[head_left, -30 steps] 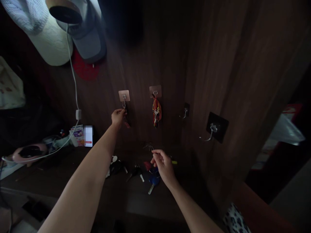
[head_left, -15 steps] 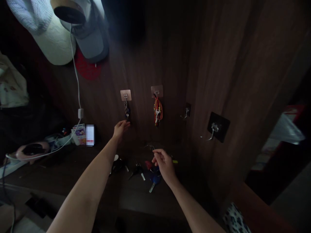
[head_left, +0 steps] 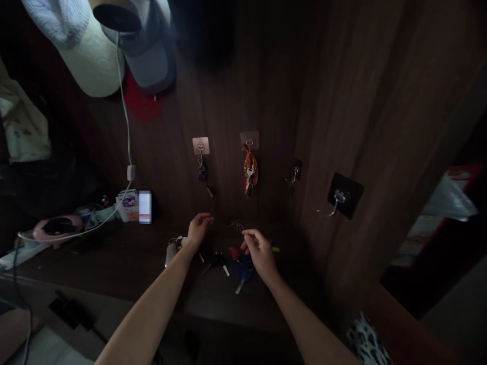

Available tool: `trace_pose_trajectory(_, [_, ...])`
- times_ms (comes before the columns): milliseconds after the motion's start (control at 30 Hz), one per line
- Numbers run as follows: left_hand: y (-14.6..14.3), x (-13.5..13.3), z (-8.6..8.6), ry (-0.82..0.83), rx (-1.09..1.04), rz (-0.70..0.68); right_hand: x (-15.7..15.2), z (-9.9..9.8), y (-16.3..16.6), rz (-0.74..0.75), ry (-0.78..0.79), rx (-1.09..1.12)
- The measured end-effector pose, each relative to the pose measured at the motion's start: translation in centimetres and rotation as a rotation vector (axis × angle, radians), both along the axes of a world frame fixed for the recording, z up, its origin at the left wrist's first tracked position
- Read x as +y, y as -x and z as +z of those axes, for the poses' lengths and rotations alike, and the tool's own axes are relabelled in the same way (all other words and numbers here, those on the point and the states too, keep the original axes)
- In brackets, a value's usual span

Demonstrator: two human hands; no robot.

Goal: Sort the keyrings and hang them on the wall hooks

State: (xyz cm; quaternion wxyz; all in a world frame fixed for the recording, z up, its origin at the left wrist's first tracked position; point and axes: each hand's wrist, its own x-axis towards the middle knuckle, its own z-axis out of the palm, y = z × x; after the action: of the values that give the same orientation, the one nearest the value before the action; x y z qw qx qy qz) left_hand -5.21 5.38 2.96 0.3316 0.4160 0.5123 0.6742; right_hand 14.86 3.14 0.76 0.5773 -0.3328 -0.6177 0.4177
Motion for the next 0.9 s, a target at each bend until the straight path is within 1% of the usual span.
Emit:
trace_pose_trajectory(233, [-0.9,-2.9,-0.7,-0.02,0.023,0.015,0.1,-0.1,-0.1,-0.016,-0.005,-0.024])
trace_pose_trajectory(367, [-0.9,-4.0,-1.3,-0.045,0.037,0.022,0.1,-0.1,-0.1,-0.028,-0.007,-0.038])
trace_pose_trajectory(433, [-0.9,-4.4,-1.6,-0.044,0.079,0.025,0.1,-0.2,0.0,-0.03,-0.011,-0.042])
trace_pose_trajectory(567, [-0.8,-5.1,-2.1,-0.021,0.269,0.026,0.3,-0.4,-0.1,-0.031,-0.018,-0.055])
trace_pose_trajectory(733, [-0.8,-6.3,-2.0,0.007,0.562,0.003,0.4,-0.6,-0.3,-0.075,-0.016,-0.092])
trace_pose_trajectory(900, [-0.7,-6.9,-2.2,0.028,0.865,0.005,0.5,-1.0,-0.4,-0.082,-0.039,-0.128])
